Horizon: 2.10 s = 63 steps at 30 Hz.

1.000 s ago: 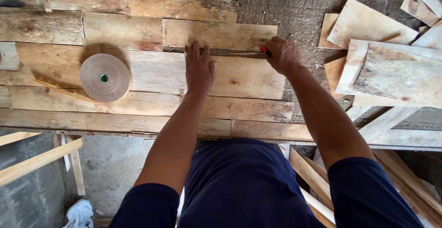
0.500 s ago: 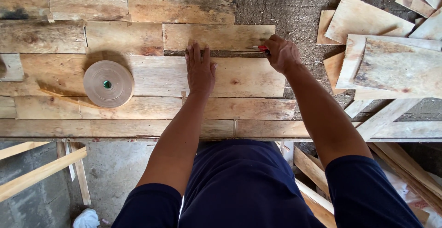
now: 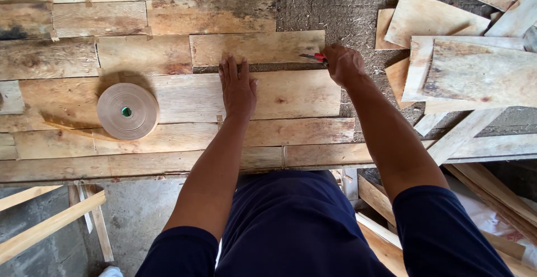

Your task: Patching and trimming thin wood veneer strips on a wood surface using a utility knife and masking tape.

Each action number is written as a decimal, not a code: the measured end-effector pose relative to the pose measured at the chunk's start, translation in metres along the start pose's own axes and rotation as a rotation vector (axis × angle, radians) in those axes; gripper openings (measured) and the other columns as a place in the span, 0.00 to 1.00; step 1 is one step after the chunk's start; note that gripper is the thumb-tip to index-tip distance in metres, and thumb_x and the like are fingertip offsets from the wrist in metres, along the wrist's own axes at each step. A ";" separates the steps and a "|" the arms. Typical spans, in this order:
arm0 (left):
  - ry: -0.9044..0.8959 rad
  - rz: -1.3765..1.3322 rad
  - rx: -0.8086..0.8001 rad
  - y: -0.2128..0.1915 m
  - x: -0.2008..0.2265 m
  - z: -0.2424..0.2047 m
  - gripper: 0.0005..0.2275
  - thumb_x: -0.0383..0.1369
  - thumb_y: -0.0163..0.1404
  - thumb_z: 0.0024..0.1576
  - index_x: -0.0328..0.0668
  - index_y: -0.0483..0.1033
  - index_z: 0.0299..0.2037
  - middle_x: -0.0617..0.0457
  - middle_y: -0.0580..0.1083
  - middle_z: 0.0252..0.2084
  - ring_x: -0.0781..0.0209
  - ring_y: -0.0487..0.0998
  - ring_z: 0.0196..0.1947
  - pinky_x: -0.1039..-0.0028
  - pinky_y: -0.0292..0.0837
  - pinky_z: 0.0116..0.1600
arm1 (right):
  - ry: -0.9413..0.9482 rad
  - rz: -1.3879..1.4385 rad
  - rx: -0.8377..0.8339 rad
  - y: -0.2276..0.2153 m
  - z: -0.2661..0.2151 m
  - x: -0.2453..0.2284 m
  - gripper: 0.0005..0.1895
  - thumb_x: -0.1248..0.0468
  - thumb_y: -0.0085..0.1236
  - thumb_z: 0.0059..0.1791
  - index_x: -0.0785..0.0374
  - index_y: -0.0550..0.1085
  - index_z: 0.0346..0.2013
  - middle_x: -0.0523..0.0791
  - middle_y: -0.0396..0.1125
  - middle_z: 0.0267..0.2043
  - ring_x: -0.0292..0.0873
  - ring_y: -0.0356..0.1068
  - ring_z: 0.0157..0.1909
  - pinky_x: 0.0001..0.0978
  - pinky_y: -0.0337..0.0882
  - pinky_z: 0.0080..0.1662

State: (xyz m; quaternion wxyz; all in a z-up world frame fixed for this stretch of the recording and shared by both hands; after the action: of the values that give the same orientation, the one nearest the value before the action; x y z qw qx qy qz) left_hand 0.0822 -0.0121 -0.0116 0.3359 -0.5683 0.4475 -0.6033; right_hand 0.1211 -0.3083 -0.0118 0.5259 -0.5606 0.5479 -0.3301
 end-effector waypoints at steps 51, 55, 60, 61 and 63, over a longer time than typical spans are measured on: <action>-0.052 0.110 -0.184 -0.006 0.017 0.008 0.28 0.36 0.50 0.65 0.57 0.55 0.76 0.28 0.39 0.77 0.27 0.37 0.77 0.46 0.33 0.77 | 0.238 0.254 0.078 -0.078 -0.147 0.042 0.10 0.62 0.51 0.57 0.57 0.74 0.53 0.49 0.74 0.48 0.51 0.74 0.45 0.49 0.74 0.49; -0.068 0.105 -0.182 0.003 0.011 0.009 0.29 0.35 0.50 0.64 0.57 0.55 0.76 0.29 0.40 0.77 0.28 0.37 0.77 0.46 0.34 0.77 | -0.031 0.197 0.176 -0.076 -0.083 0.010 0.07 0.64 0.56 0.58 0.55 0.78 0.49 0.46 0.76 0.45 0.48 0.75 0.44 0.45 0.74 0.50; -0.070 0.070 -0.141 0.000 0.012 0.010 0.29 0.34 0.53 0.62 0.59 0.58 0.75 0.32 0.43 0.77 0.29 0.38 0.78 0.46 0.34 0.78 | -0.108 0.055 -0.048 -0.031 -0.020 -0.011 0.11 0.62 0.53 0.59 0.49 0.78 0.55 0.43 0.75 0.48 0.46 0.74 0.41 0.42 0.73 0.51; -0.076 0.068 -0.139 0.001 0.010 0.009 0.29 0.34 0.53 0.62 0.59 0.58 0.75 0.32 0.43 0.77 0.29 0.38 0.78 0.46 0.34 0.78 | -0.114 0.052 -0.051 -0.025 -0.016 -0.011 0.11 0.62 0.53 0.59 0.49 0.78 0.55 0.43 0.75 0.48 0.46 0.74 0.41 0.42 0.73 0.51; -0.056 0.045 -0.108 0.002 0.010 0.010 0.29 0.34 0.54 0.62 0.59 0.58 0.75 0.31 0.42 0.77 0.28 0.39 0.77 0.45 0.34 0.77 | -0.179 -0.038 0.013 -0.020 -0.007 -0.014 0.13 0.65 0.54 0.56 0.46 0.79 0.52 0.41 0.76 0.46 0.45 0.74 0.46 0.44 0.71 0.52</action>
State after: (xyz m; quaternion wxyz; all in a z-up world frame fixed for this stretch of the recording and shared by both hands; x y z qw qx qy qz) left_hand 0.0904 -0.0230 -0.0099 0.3306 -0.5919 0.4825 -0.5546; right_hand 0.1175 -0.2992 0.0116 0.5700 -0.5947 0.4858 -0.2924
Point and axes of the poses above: each hand's wrist, its own z-axis towards the middle knuckle, its own y-axis out of the palm, x = y × z, the point moved 8 cm from there along z, towards the middle knuckle
